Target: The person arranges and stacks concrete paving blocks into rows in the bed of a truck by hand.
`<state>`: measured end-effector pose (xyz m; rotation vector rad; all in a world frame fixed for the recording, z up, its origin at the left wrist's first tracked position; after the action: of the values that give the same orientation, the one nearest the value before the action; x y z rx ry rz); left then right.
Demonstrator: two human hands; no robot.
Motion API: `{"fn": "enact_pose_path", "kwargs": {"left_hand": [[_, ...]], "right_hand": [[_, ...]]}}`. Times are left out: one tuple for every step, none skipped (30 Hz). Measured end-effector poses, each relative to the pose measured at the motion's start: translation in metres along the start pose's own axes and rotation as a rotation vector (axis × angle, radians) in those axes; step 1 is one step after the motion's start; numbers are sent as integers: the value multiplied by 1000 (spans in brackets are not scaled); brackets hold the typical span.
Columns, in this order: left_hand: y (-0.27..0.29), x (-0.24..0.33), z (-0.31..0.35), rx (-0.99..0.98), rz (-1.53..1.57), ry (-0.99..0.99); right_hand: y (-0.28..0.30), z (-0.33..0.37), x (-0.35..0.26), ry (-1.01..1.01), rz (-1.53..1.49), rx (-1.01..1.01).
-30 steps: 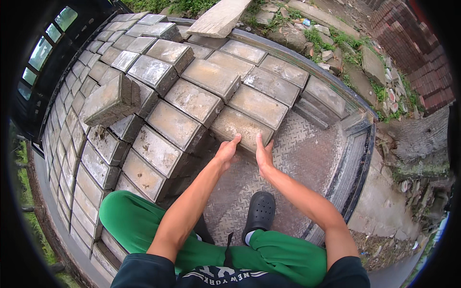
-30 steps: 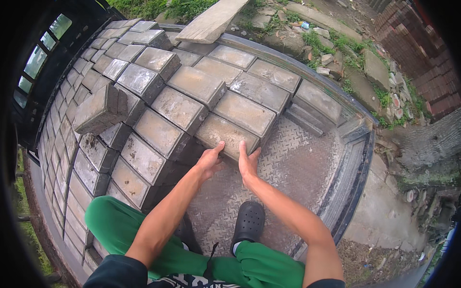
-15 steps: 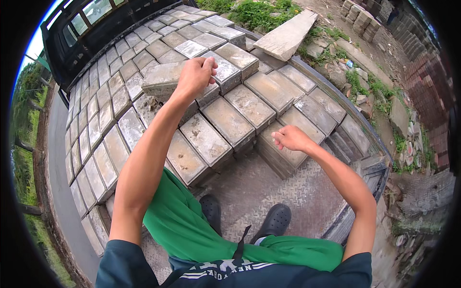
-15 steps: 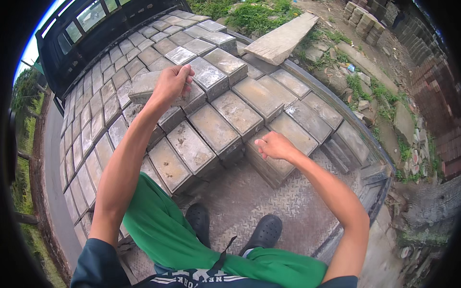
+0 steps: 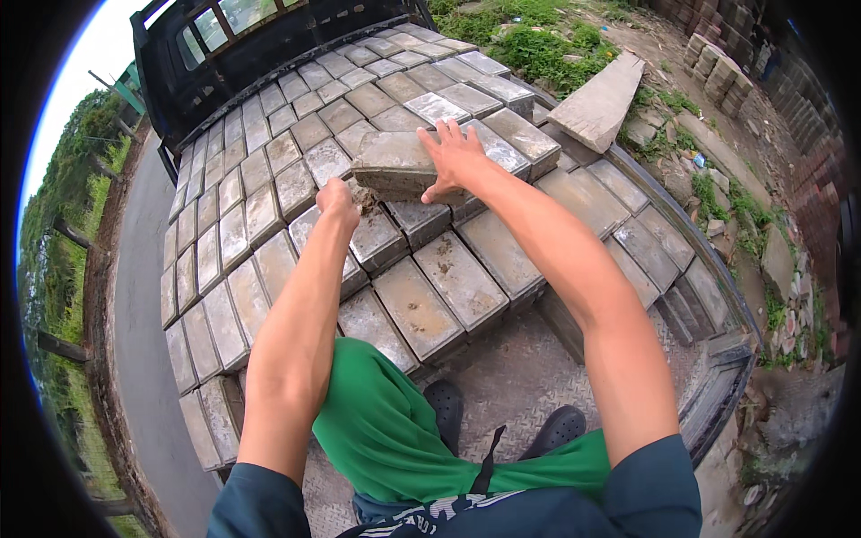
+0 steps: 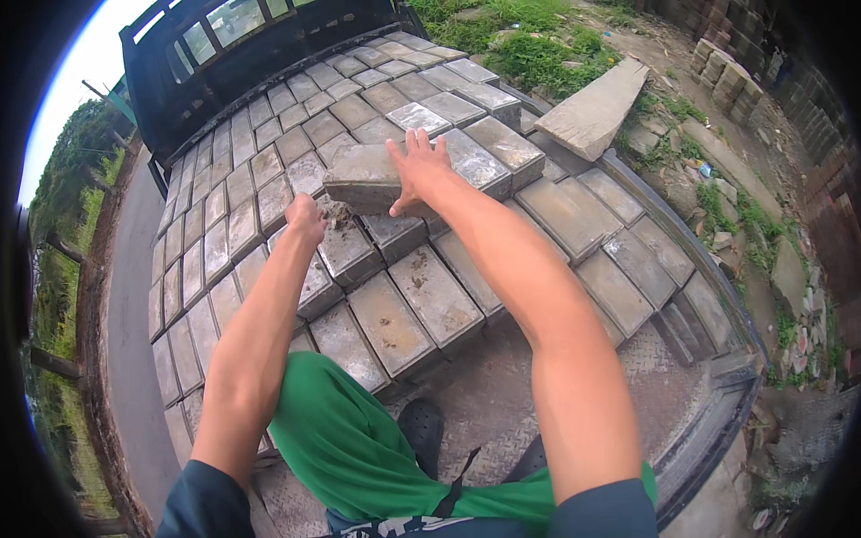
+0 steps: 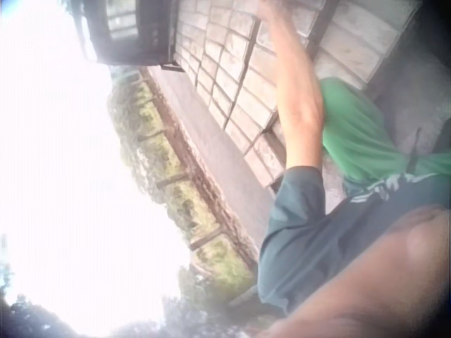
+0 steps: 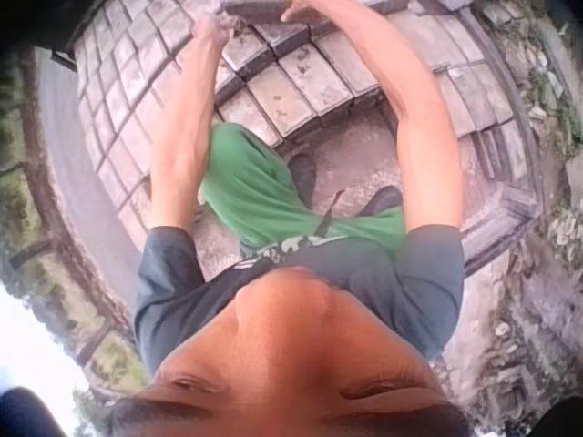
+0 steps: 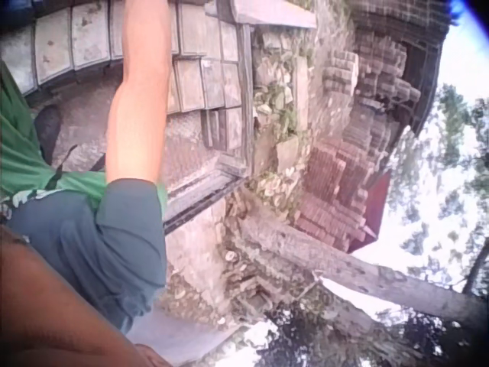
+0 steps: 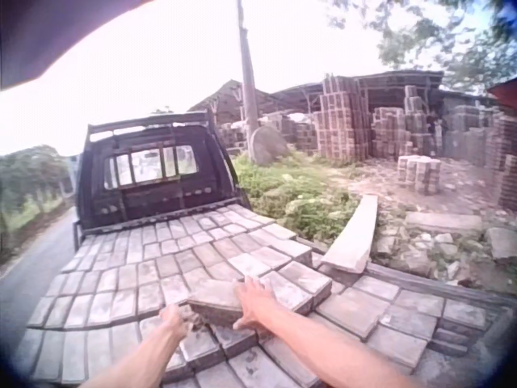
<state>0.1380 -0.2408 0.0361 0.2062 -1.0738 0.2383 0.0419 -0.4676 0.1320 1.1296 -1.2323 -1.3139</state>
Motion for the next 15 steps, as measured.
{"fn": "enact_pose_path", "kwargs": {"left_hand": [[6, -10, -16, -50, 5, 45], [-6, -15, -13, -281, -31, 77], [-12, -19, -10, -343, -31, 78], [-17, -20, -3, -373, -21, 66], [-22, -20, 2, -405, -13, 56], [-25, -18, 6, -409, -11, 58], [-28, -14, 10, -463, -24, 25], [-31, -10, 15, -519, -38, -6], [-30, -8, 17, -522, -37, 2], [-32, -5, 16, -551, -75, -10], [-34, -2, 16, -582, -116, -21], [-39, 1, 14, -594, -174, -50], [-44, 0, 18, -603, -179, -43], [-46, 0, 21, -577, -198, -70], [-50, -2, 26, -554, -220, -97]], "right_hand": [[-5, -8, -5, 3, 2, -65], [-8, -13, 0, -9, 2, -93], [-9, -18, 5, -9, 7, -87], [-14, -22, 9, -15, -33, -100], [-21, -26, 14, -23, -74, -116], [-25, -30, 16, -8, -97, -106], [-26, -29, 14, -5, -93, -110], [-23, -27, 12, 15, -129, -77], [-22, -25, 10, 30, -165, -44], [-21, -21, 7, 31, -160, -48], [-20, -16, 3, 20, -184, -22], [-21, -8, 1, 5, -209, 3], [-22, 0, -1, -5, -209, -2], [-22, 11, 1, -47, -223, 40], [-23, 23, 3, -92, -237, 81]]}}
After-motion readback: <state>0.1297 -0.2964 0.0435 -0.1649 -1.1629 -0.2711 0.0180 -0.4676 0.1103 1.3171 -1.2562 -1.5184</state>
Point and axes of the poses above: each hand's wrist, its own z-axis away from the middle knuckle, its own y-axis out of the back of the hand, x = y × z, the point moved 8 cm from there along -z, towards the middle knuckle, and after that the axes turned 3 degrees about -z, right-handed, at the moved point
